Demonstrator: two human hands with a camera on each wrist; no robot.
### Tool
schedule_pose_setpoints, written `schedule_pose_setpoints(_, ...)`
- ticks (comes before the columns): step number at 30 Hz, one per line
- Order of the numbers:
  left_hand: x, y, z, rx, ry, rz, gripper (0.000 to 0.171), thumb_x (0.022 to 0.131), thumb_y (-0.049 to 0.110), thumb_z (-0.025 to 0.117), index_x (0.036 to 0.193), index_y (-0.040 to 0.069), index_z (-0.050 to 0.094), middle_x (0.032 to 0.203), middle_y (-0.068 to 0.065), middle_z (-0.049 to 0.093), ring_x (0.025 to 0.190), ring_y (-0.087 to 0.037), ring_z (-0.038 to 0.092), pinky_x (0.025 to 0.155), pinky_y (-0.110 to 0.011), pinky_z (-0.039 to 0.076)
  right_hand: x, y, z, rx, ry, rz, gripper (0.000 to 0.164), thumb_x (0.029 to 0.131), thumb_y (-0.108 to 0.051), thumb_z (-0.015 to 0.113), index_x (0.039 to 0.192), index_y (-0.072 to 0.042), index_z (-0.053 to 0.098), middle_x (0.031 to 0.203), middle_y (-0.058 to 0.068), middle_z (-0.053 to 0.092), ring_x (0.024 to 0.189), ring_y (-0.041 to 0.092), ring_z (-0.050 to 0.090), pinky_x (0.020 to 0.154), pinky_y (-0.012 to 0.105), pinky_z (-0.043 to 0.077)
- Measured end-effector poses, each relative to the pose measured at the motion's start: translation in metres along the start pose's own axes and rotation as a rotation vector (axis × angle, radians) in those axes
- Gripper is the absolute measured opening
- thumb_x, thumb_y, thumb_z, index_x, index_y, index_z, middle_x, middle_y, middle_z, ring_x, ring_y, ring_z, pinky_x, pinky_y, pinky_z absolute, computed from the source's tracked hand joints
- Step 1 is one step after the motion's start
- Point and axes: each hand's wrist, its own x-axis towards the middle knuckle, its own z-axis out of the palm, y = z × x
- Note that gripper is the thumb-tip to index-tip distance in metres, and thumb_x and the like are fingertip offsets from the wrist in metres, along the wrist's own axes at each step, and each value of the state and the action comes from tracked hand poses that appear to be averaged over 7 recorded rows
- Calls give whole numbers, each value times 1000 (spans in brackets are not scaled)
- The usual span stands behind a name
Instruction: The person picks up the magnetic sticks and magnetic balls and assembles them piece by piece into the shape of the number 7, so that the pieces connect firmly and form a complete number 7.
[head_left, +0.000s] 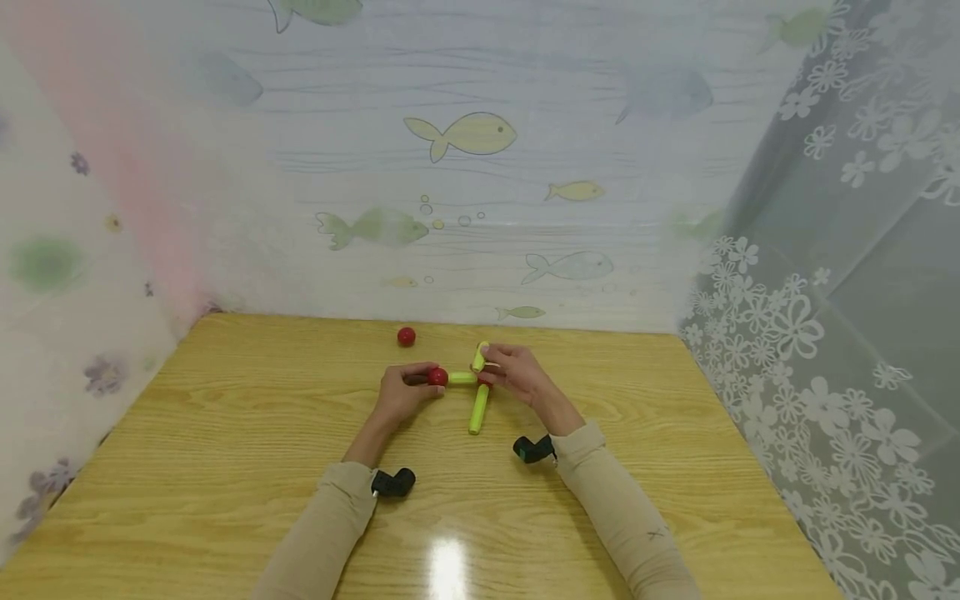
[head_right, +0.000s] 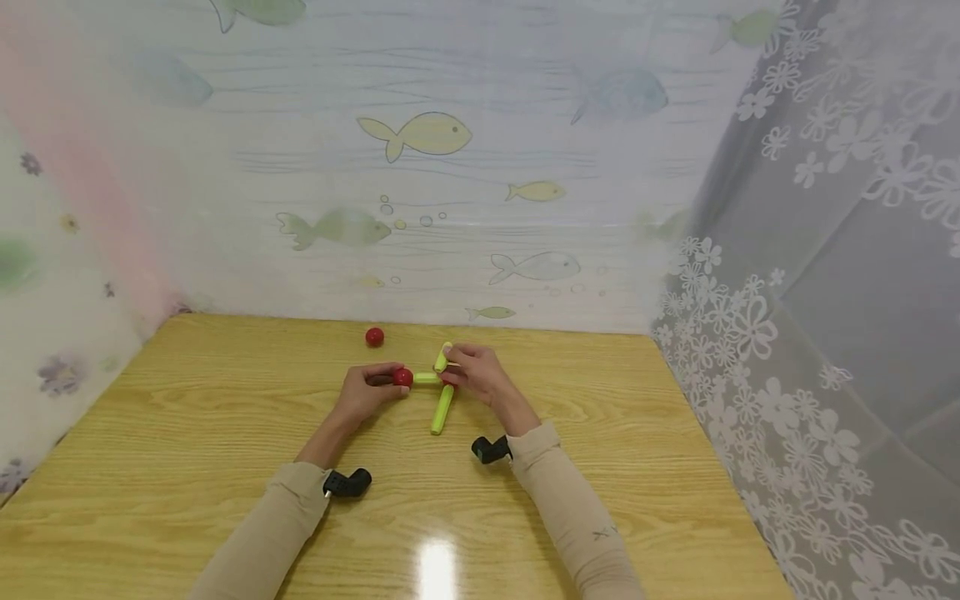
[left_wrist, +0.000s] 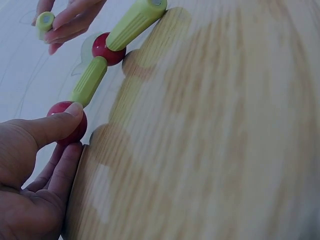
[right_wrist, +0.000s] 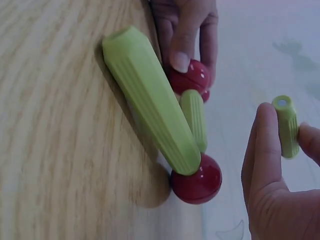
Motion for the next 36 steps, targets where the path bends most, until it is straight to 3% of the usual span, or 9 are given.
schedule_pose_setpoints(4, 0, -1, 1, 3, 1, 15, 41, 81, 0, 83, 121, -1, 73, 112, -19, 74, 102, -24, 69, 84, -25, 55, -6, 1, 3, -17, -42, -7, 51, 106, -6, 52, 151, 11, 36, 144, 31, 48, 118, 29, 65, 98, 32, 54)
schedule_pose_setpoints(10, 0, 1, 0, -8, -9, -9, 42, 82, 0, 82, 123, 0, 72, 116, -22, 72, 109, -32, 68, 90, -31, 54, -14, 6, 8, 30, -57, -17, 47, 105, -3, 53, 148, 12, 41, 126, 18, 60, 100, 12, 68, 98, 31, 54)
schedule_pose_setpoints(18, 0, 1, 0, -1, -5, -18, 42, 83, 0, 82, 124, 1, 72, 116, -20, 73, 109, -30, 68, 87, -26, 54, -25, 9, 18, 86, 7, -17, 47, 105, -6, 54, 148, 9, 43, 140, 28, 52, 100, 12, 69, 93, 27, 56)
schedule_pose_setpoints(22, 0, 0, 0, -16, -9, -10, 43, 83, 1, 83, 124, 0, 72, 117, -22, 72, 110, -33, 68, 89, -29, 54, -31, 8, 23, 98, 33, -2, 47, 106, -10, 55, 148, 9, 44, 128, 19, 61, 100, 13, 69, 93, 28, 56)
schedule_pose_setpoints(27, 0, 0, -1, -25, -14, -5, 43, 82, 2, 83, 124, 0, 72, 117, -23, 72, 111, -34, 67, 88, -27, 54, -41, 8, 26, 94, 6, 32, 45, 107, -12, 53, 146, 10, 44, 117, 12, 68, 98, 15, 70, 88, 26, 58)
schedule_pose_setpoints(36, 1, -1, 0, -9, -2, -15, 41, 82, 3, 84, 121, 0, 73, 115, -21, 72, 109, -31, 67, 88, -26, 53, -56, 13, 26, 90, -54, 60, 50, 107, -15, 55, 148, 10, 40, 123, 15, 63, 98, 14, 70, 88, 26, 58)
